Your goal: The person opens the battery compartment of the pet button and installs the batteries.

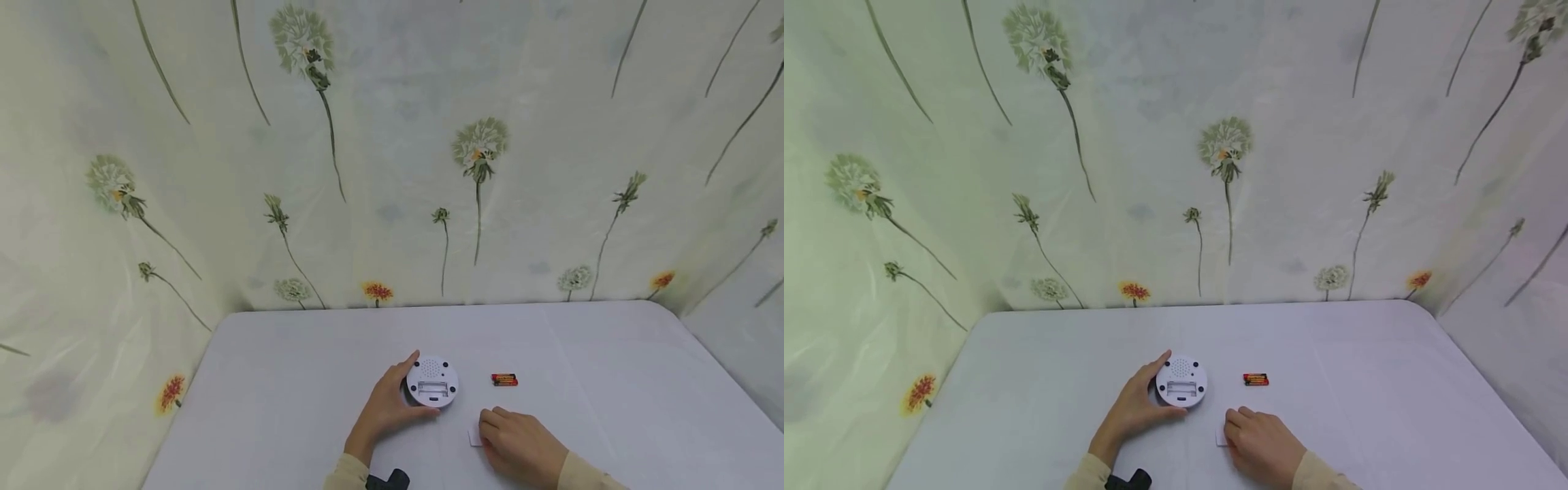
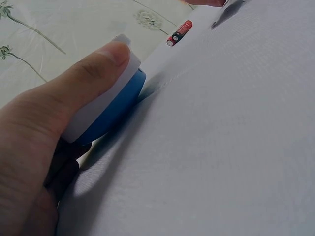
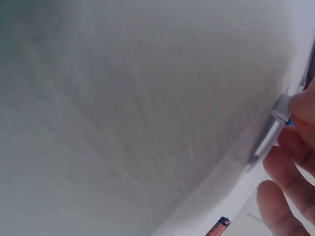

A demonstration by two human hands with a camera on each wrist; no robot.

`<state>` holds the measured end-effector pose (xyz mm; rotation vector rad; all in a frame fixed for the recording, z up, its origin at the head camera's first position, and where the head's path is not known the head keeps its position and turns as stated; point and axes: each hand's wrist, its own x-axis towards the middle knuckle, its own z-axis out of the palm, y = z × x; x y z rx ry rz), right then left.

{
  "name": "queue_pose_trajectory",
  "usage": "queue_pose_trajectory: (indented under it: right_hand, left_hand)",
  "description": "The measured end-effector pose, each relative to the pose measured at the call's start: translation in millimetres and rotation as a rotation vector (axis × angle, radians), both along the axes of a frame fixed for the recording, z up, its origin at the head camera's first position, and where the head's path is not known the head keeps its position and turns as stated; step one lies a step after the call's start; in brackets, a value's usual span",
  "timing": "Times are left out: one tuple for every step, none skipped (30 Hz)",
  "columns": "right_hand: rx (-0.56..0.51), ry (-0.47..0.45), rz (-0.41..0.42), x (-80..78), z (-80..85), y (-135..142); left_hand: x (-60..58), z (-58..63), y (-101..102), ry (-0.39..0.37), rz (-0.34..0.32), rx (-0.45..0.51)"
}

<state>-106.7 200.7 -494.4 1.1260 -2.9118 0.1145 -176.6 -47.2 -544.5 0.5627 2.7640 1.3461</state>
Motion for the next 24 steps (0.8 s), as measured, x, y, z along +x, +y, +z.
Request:
queue_pose_trajectory:
  right_hand:
    - [-0.008, 0.001, 0.002, -0.1, 0.0, 0.6]
    - [-0.02, 0.005, 0.008, 0.0, 0.2, 1.6]
    - [-0.038, 0.012, 0.013, 0.1, 0.4, 2.7]
    - [-0.067, 0.032, 0.017, 0.0, 0.1, 4.2]
    - [-0.1, 0.049, 0.018, -0.3, -0.2, 6.0]
    - [-0.128, 0.063, 0.011, -1.1, -0.2, 8.0]
    - [-0.161, 0.088, 0.003, -2.4, -0.3, 10.4]
    - [-0.196, 0.116, -0.01, -4.1, -0.5, 13.2]
    - [-0.219, 0.136, -0.036, -6.6, -0.6, 16.2]
    - [-0.235, 0.156, -0.069, -9.7, -0.4, 19.8]
    - [-0.237, 0.163, -0.104, -13.4, 0.2, 23.3]
    - [-0.228, 0.168, -0.142, -17.4, 0.6, 26.7]
    - [-0.221, 0.173, -0.176, -21.5, 0.8, 30.1]
    - [-0.204, 0.164, -0.213, -25.5, 1.1, 33.1]
    - [-0.175, 0.152, -0.247, -29.2, 1.2, 35.7]
    - [-0.154, 0.146, -0.27, -32.8, 0.9, 37.9]
    - [-0.14, 0.144, -0.28, -35.9, 0.6, 39.8]
    - [-0.125, 0.142, -0.295, -38.5, 0.6, 41.3]
    - [-0.117, 0.143, -0.3, -40.7, 0.4, 42.4]
    - [-0.114, 0.147, -0.301, -42.4, 0.2, 43.3]
    - [-0.112, 0.153, -0.297, -44.1, 0.1, 43.9]
    - [-0.115, 0.158, -0.293, -45.5, 0.1, 44.2]
    - [-0.117, 0.161, -0.291, -46.8, 0.1, 44.3]
    - [-0.117, 0.163, -0.295, -48.1, 0.3, 44.4]
  left_hand:
    - [0.0, -0.6, -0.1, -0.001, -0.001, 0.0]
    - [0.0, -1.2, -0.2, -0.006, -0.002, 0.0]
    - [0.0, -1.7, -0.2, -0.007, -0.002, 0.003]
    - [-0.2, -2.2, -0.2, -0.01, -0.001, 0.001]
    - [-0.3, -2.5, -0.4, -0.008, -0.002, 0.002]
    - [-0.4, -2.8, -0.6, -0.006, -0.002, 0.0]
    - [-0.4, -2.8, -0.7, -0.004, -0.002, -0.001]
    - [-0.4, -2.7, -0.9, -0.002, -0.003, -0.002]
    - [-0.5, -2.4, -0.9, -0.001, -0.003, -0.004]
    - [-0.9, -1.9, -0.7, 0.0, -0.005, -0.003]
    - [-1.4, -1.2, -0.5, 0.002, -0.007, -0.001]
    - [-1.7, -0.8, -0.3, 0.005, -0.006, -0.001]
    - [-2.0, -0.3, -0.2, 0.008, -0.004, -0.002]
    - [-2.1, 0.0, -0.1, 0.01, -0.004, -0.001]
    - [-2.1, 0.2, -0.1, 0.011, -0.003, 0.002]
    - [-1.9, 0.2, -0.1, 0.01, -0.003, 0.003]
    - [-1.6, 0.3, -0.1, 0.011, -0.002, 0.002]
    - [-1.1, 0.3, -0.2, 0.009, -0.001, -0.001]
    - [-0.4, 0.3, -0.2, 0.005, -0.001, -0.003]
    - [0.2, 0.2, -0.2, 0.003, -0.001, -0.005]
    - [0.7, 0.4, -0.1, 0.001, 0.001, -0.005]
    - [1.2, 0.6, 0.0, -0.001, 0.004, -0.006]
    - [1.5, 0.7, 0.2, 0.001, 0.006, -0.006]
    - [1.6, 0.7, 0.4, 0.004, 0.008, -0.006]
